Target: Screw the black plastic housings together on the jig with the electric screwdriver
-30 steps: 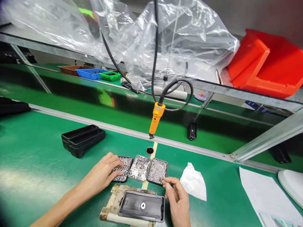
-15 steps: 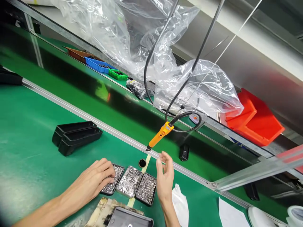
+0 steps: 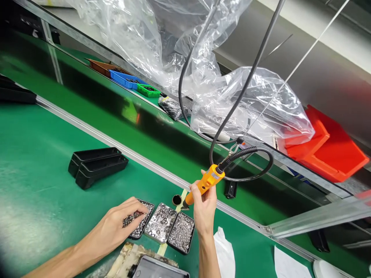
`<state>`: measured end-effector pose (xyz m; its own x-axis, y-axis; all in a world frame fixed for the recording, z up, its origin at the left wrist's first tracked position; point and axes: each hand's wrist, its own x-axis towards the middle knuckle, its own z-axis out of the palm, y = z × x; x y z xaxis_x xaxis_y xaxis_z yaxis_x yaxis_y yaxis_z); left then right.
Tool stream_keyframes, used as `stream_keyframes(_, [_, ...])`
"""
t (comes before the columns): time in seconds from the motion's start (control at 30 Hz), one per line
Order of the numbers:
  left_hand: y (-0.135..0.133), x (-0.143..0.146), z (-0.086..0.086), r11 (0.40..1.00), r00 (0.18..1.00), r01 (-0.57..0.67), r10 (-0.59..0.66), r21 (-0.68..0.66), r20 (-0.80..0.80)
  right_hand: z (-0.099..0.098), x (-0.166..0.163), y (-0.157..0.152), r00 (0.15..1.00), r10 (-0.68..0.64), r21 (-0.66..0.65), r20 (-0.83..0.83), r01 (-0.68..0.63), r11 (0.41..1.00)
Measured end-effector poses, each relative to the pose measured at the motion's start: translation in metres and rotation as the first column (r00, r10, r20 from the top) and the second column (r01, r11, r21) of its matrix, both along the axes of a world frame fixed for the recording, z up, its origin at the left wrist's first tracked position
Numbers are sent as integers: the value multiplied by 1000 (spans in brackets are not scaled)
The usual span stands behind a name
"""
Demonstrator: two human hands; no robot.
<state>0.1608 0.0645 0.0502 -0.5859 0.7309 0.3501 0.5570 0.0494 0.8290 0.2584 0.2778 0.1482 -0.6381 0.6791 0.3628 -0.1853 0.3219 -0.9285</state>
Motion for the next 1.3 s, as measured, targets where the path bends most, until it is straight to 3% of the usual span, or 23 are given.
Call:
stream_keyframes(0.17, [9, 16, 10, 999, 990, 50, -49, -7, 131, 20, 20, -26, 947, 190, -236, -260, -253, 938])
stream_keyframes(0.3, [20, 35, 20, 990, 968, 135, -121, -47, 221, 35, 30, -39, 912, 176, -328, -371, -306, 894])
stream_keyframes(0.47, [23, 47, 23, 988, 961, 156, -155, 16, 229, 41, 39, -54, 888, 209, -321, -409, -355, 878])
stream_keyframes(0.83, [17, 51, 24, 982, 950, 166, -184, 91, 251, 28, 30, -67, 857, 295, -343, -423, -453, 823])
stream_keyframes(1.3, [17, 51, 23, 980, 948, 143, -175, 139, 264, 24, 30, -72, 875, 295, -306, -384, -423, 853])
